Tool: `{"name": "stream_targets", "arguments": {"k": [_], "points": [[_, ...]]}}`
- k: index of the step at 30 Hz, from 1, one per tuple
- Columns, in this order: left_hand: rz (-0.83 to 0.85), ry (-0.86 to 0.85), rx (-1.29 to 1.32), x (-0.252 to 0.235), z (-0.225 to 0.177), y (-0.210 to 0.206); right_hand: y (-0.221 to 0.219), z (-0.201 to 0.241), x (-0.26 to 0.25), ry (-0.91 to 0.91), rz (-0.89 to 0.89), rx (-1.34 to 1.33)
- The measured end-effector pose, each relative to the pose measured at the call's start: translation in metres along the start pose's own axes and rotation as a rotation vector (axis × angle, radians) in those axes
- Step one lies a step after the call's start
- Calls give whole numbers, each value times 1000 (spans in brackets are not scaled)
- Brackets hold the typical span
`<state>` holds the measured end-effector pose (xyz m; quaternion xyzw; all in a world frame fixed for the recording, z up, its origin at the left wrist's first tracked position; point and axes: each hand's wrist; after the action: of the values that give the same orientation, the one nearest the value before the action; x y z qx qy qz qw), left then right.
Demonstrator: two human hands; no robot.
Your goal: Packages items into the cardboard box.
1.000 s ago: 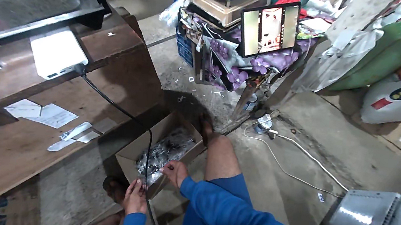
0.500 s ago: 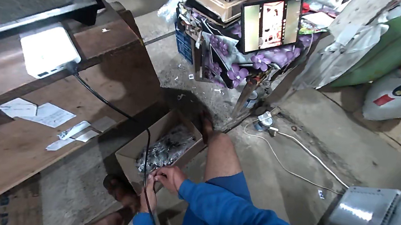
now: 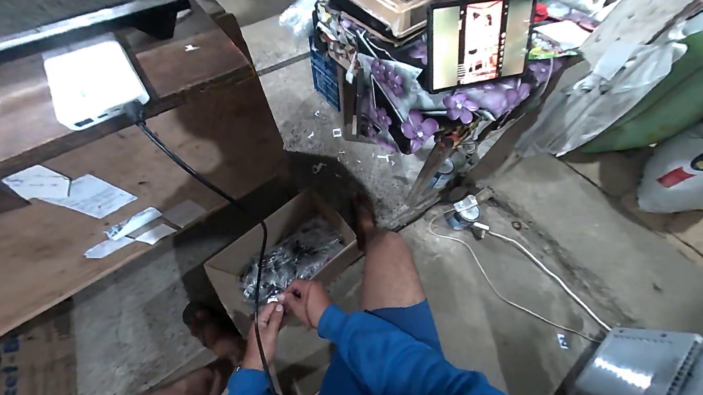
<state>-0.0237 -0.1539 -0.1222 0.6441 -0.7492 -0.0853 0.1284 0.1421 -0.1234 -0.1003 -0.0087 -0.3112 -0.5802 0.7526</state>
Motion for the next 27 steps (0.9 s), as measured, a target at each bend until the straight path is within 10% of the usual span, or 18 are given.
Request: {"name": "stream_targets", "arguments": {"k": [27], "points": [[309,-107,-407,10,-11,12,85,9,-5,-58,-519,-150]]}}
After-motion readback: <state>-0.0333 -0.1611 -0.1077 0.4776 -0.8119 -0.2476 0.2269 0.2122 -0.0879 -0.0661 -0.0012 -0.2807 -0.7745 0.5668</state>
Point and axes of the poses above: each hand's wrist, its own x-axis away from the middle knuckle, its own y-axis out of the back of the hand, z = x × y, and after that the axes turned 8 degrees about -y, right-handed
